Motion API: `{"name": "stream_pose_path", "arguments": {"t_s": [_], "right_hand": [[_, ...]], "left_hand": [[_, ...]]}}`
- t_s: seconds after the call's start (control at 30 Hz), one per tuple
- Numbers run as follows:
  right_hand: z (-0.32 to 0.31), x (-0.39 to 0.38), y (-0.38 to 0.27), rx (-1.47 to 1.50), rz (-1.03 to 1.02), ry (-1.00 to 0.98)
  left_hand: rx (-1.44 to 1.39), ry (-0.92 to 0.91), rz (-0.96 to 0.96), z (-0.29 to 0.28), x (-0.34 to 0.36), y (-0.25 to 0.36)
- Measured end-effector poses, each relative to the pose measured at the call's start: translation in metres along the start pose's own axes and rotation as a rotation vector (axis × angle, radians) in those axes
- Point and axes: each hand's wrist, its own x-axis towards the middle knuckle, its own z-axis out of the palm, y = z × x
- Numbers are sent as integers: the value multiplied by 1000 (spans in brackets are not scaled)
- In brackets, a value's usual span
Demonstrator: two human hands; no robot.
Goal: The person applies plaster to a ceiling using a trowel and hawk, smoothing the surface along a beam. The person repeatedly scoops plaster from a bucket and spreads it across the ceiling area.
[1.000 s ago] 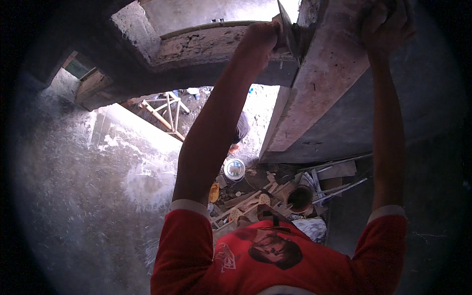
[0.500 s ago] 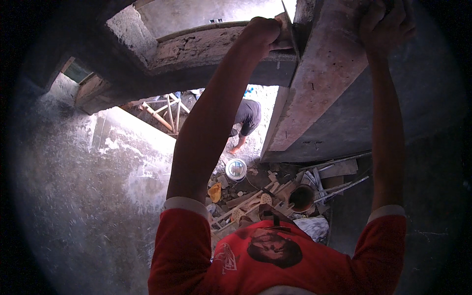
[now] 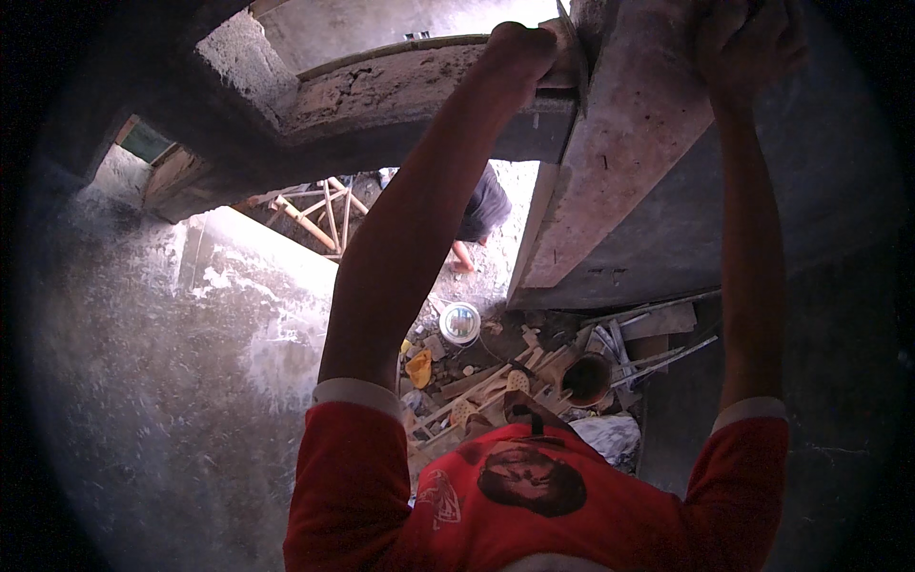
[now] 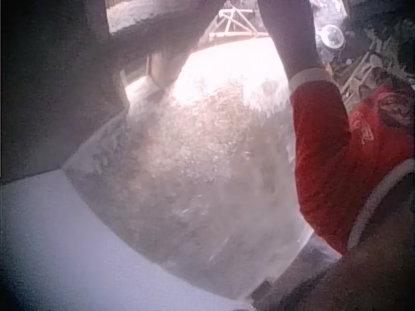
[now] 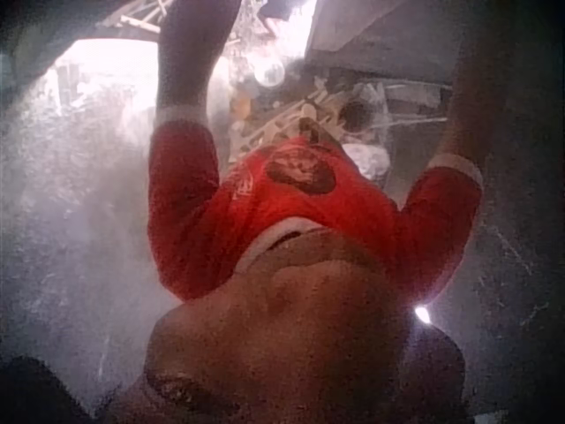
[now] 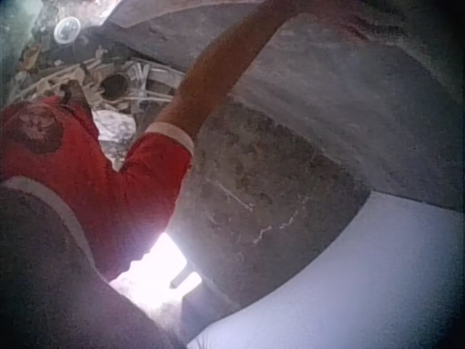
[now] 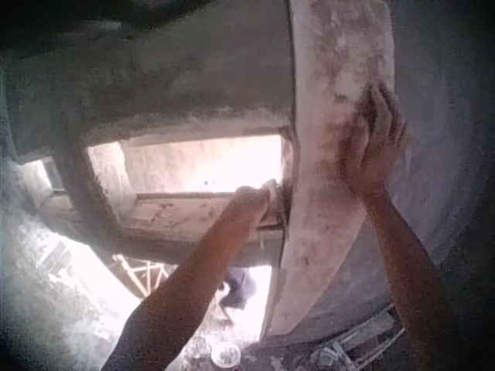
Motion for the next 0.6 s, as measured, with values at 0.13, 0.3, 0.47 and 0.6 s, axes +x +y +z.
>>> {"name": "stream_pose_path", "arguments": {"t_s": [0.13,0.3,0.47,0.6], "right_hand": [[-1,6,3,-36,-41,19],[5,-1,-1,-12,-57,32],[0,4,8,-17,-86,11],[-3,0,5,-8,-3,-6]], "left_hand": [[18,-22,36,8,-1,11],[67,-14,90,3,-15,15],[222,-56,362,7,-43,21],[248,-122,641,-12,-72,22]]}}
